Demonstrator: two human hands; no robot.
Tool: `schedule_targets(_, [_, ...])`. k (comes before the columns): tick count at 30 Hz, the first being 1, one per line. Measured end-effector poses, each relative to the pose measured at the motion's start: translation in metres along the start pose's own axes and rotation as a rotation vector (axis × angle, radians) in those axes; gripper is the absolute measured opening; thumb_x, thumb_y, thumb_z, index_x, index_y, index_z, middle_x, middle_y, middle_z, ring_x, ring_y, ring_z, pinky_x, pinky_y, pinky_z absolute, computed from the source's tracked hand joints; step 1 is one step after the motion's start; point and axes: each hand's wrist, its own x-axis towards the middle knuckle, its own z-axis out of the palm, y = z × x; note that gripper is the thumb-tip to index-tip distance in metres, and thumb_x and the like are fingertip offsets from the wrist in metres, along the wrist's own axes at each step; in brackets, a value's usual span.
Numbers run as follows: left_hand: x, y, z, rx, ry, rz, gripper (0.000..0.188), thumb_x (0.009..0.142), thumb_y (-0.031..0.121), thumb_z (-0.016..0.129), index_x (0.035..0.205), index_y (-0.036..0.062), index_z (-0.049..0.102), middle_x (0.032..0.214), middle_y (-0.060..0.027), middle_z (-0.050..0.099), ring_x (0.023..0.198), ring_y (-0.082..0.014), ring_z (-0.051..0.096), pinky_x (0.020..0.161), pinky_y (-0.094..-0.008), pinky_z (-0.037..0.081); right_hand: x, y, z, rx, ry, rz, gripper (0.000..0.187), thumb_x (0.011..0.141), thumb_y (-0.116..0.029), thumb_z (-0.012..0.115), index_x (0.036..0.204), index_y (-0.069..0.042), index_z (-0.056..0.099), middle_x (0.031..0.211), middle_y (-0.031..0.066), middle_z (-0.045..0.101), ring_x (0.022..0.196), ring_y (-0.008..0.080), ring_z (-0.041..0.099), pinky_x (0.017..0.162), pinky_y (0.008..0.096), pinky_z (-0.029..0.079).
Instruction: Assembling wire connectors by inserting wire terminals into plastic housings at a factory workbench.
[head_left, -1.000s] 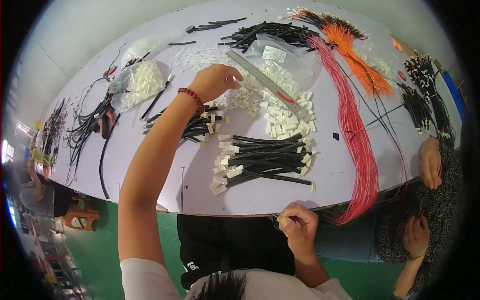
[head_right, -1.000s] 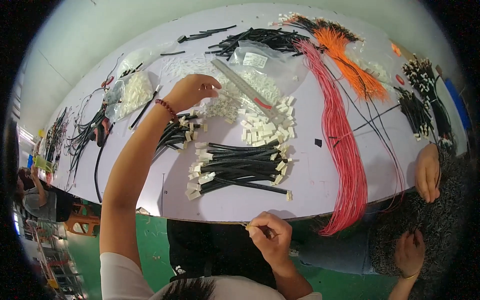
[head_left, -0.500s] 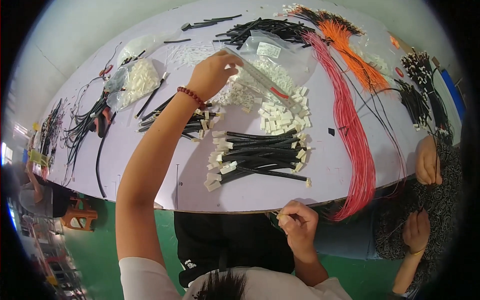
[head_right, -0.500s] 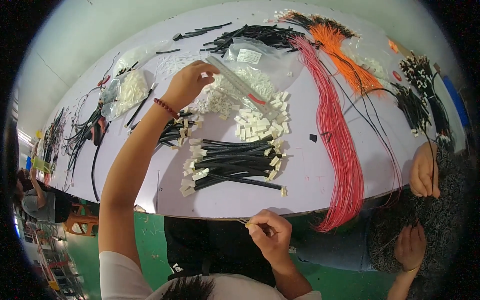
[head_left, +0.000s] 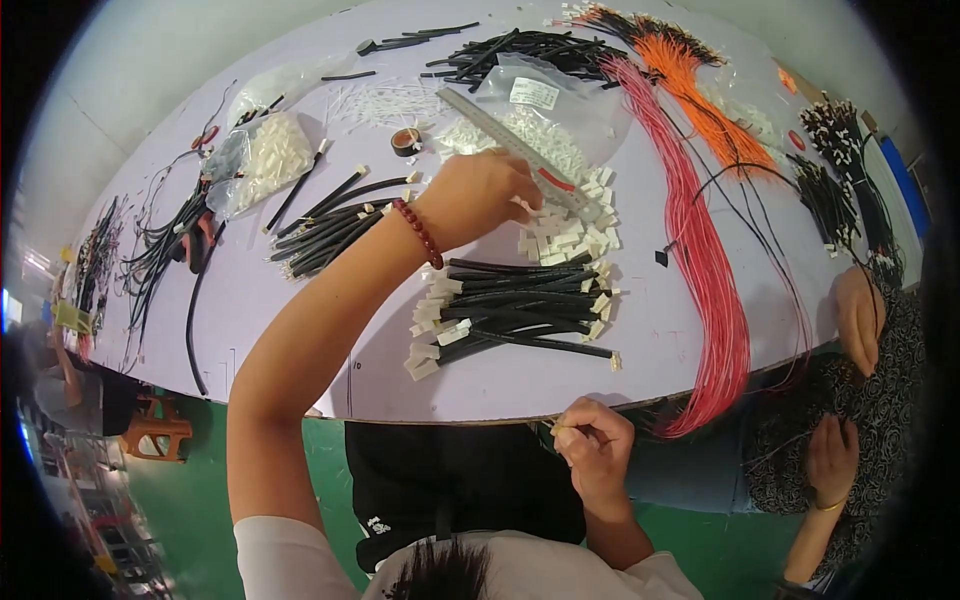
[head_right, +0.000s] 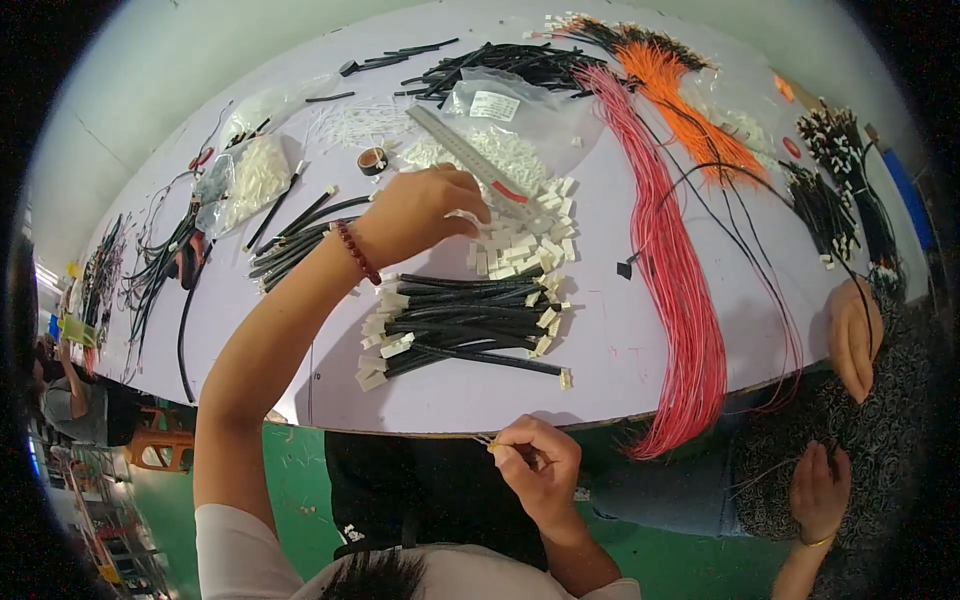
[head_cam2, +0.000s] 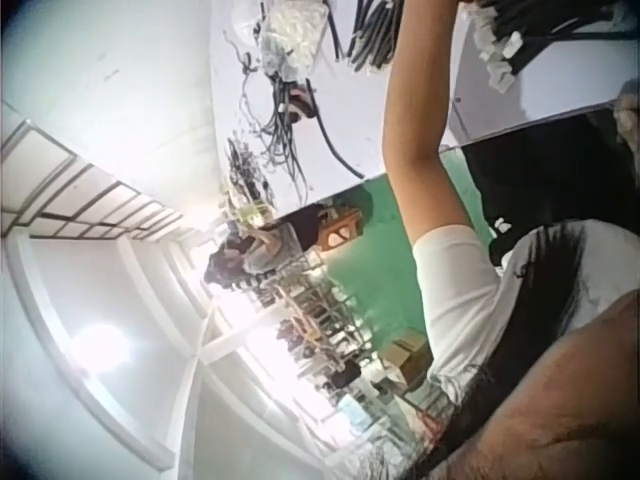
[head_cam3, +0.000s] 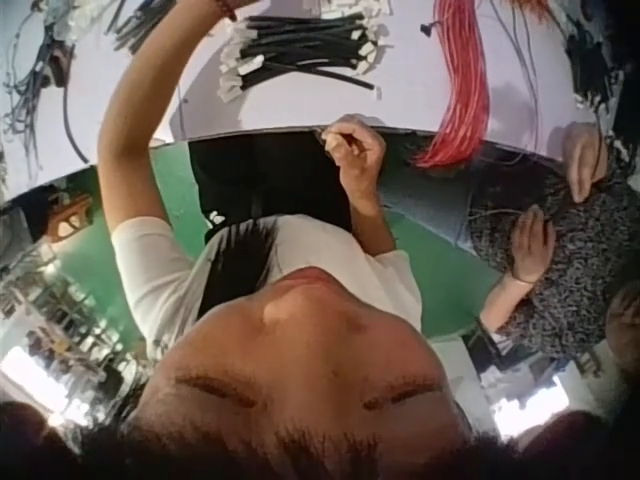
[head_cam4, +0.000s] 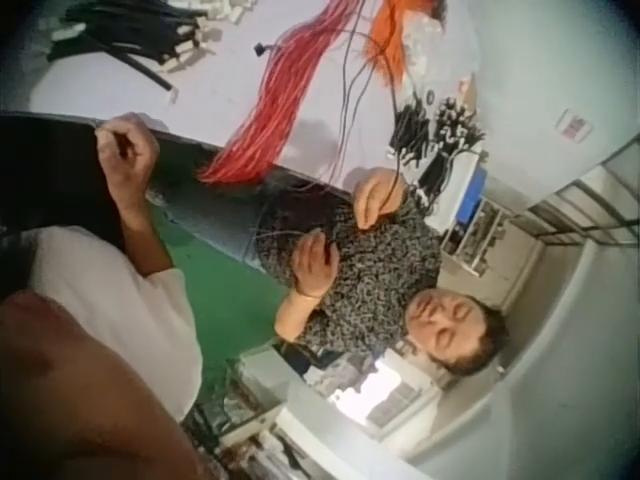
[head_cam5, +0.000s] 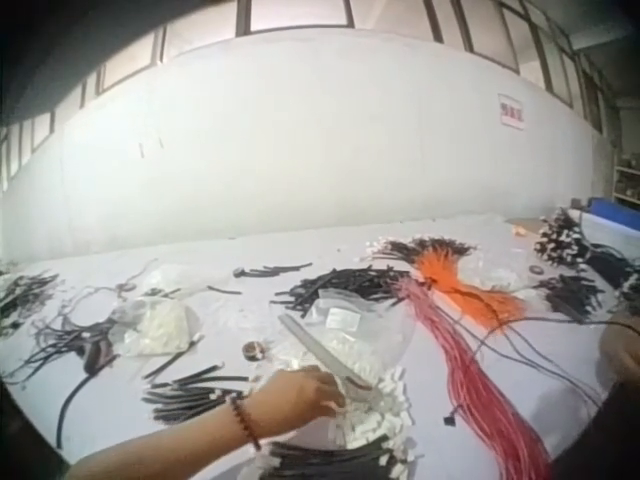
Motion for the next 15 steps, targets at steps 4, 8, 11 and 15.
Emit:
schedule_targets(4, [-0.002, -0.002, 0.006, -0.039, -0.062, 0.065, 0.015, 0.072, 0.008, 0.071, 0.086, 0.0094, 0.068, 0.089, -0.0043, 0.065, 0.088, -0.0244, 0.062, 0.075, -0.0348, 0.05, 0.001, -0.001, 0.002, -0.012, -0.016, -0.011, 0.004, 0.081, -0.001, 0.061, 0.08, 0.002, 0.059, 0.072, 0.0012, 0.055, 0.06, 0.0041, 0.043, 0.054, 0.0191, 0.032])
schedule_targets(8, [-0.002, 0.001, 0.01, -0.03, -0.167, -0.081, 0.017, 0.074, 0.009, 0.069, 0.091, 0.0099, 0.065, 0.087, -0.0065, 0.066, 0.083, -0.0253, 0.064, 0.072, -0.0359, 0.051, 0.002, 0.005, 0.001, -0.06, -0.011, -0.067, 0.005, 0.075, 0.006, 0.055, 0.078, 0.002, 0.057, 0.07, 0.0056, 0.054, 0.051, 0.0061, 0.044, 0.044, 0.0188, 0.033])
schedule_targets(11, [-0.008, 0.001, 0.003, 0.049, -0.142, -0.104, 0.019, 0.076, 0.006, 0.067, 0.095, 0.0077, 0.063, 0.087, -0.0077, 0.066, 0.082, -0.0264, 0.064, 0.071, -0.0369, 0.051, -0.001, 0.002, 0.001, -0.081, 0.015, -0.065, 0.003, 0.075, 0.005, 0.056, 0.077, 0.002, 0.057, 0.07, 0.0053, 0.053, 0.052, 0.0063, 0.045, 0.045, 0.0189, 0.033])
schedule_targets(15, [-0.028, 0.048, -0.042, -0.223, 0.071, -0.08, 0.018, 0.082, 0.005, 0.06, 0.1, 0.0033, 0.061, 0.1, -0.013, 0.062, 0.082, -0.0289, 0.064, 0.072, -0.0365, 0.051, -0.007, -0.013, 0.001, -0.063, 0.075, -0.094, 0.002, 0.078, -0.001, 0.059, 0.079, 0.002, 0.059, 0.072, 0.0032, 0.054, 0.057, 0.0051, 0.044, 0.05, 0.0194, 0.033])
